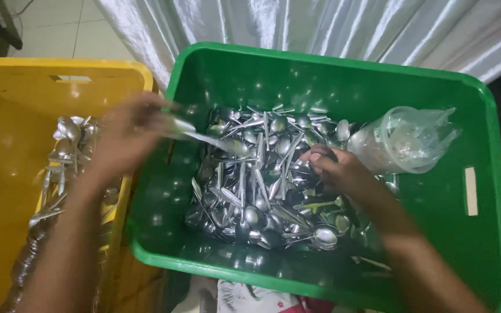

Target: The person sorts a large pile of metal spoons in a green bin, picking them up by hand, aligning them into bundles, and securing each bundle with a rubber band. The person then places the completed bundles into a yellow bin beside the green one.

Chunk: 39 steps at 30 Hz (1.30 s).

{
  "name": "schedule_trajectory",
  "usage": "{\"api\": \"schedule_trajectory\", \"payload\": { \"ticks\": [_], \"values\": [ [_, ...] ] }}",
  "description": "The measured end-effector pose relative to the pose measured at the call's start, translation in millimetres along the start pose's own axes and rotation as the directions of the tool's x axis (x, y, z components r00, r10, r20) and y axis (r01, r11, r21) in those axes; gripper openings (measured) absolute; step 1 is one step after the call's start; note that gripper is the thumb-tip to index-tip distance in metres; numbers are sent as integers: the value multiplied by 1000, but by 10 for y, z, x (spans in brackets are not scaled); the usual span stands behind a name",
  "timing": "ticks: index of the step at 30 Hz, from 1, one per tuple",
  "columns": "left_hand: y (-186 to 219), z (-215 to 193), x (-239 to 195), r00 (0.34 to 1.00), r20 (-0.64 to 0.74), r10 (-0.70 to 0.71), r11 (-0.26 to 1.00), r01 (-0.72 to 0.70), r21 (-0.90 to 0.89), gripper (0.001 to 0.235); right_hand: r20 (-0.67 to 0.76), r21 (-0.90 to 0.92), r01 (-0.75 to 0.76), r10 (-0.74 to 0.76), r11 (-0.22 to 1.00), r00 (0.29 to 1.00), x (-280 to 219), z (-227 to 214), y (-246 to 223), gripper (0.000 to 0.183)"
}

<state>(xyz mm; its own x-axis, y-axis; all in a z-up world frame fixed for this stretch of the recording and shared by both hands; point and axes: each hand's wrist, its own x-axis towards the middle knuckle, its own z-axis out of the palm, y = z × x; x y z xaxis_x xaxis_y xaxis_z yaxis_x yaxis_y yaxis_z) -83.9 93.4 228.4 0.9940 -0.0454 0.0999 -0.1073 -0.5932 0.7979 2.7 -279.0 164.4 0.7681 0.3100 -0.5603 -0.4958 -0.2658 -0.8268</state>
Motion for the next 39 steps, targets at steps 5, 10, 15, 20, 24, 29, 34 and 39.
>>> {"api": "schedule_trajectory", "payload": {
  "ticks": [5,10,15,20,24,29,34,39],
  "values": [
    [-833,-1089,-840,854,-489,178,900,60,433,20,58,-224,175,-166,959,984,76,3,248,34],
    [6,-347,-758,941,-314,-124,663,314,679,54,281,-533,277,-142,799,949,435,31,556,41],
    [578,1170,-112,895,300,-330,739,47,672,38,115,-488,320,-304,812,946,390,-62,467,34],
    [-396,3111,-5,580,810,87,495,-731,470,16,-57,-643,143,-233,752,971,379,-188,440,33],
    [-173,3217,51,503,862,58,464,-778,423,19,-55,-636,179,-275,751,960,323,-177,431,31],
    [-371,3441,-162,631,767,112,326,-753,572,24,78,-625,407,-465,666,882,118,-54,271,27],
    [-763,3709,-186,601,791,114,370,-765,527,14,120,-610,393,-410,688,904,130,-157,200,30],
    [-474,3409,-106,578,816,-14,380,-751,539,20,81,-641,288,-311,712,947,282,-231,292,35]
  ]
}}
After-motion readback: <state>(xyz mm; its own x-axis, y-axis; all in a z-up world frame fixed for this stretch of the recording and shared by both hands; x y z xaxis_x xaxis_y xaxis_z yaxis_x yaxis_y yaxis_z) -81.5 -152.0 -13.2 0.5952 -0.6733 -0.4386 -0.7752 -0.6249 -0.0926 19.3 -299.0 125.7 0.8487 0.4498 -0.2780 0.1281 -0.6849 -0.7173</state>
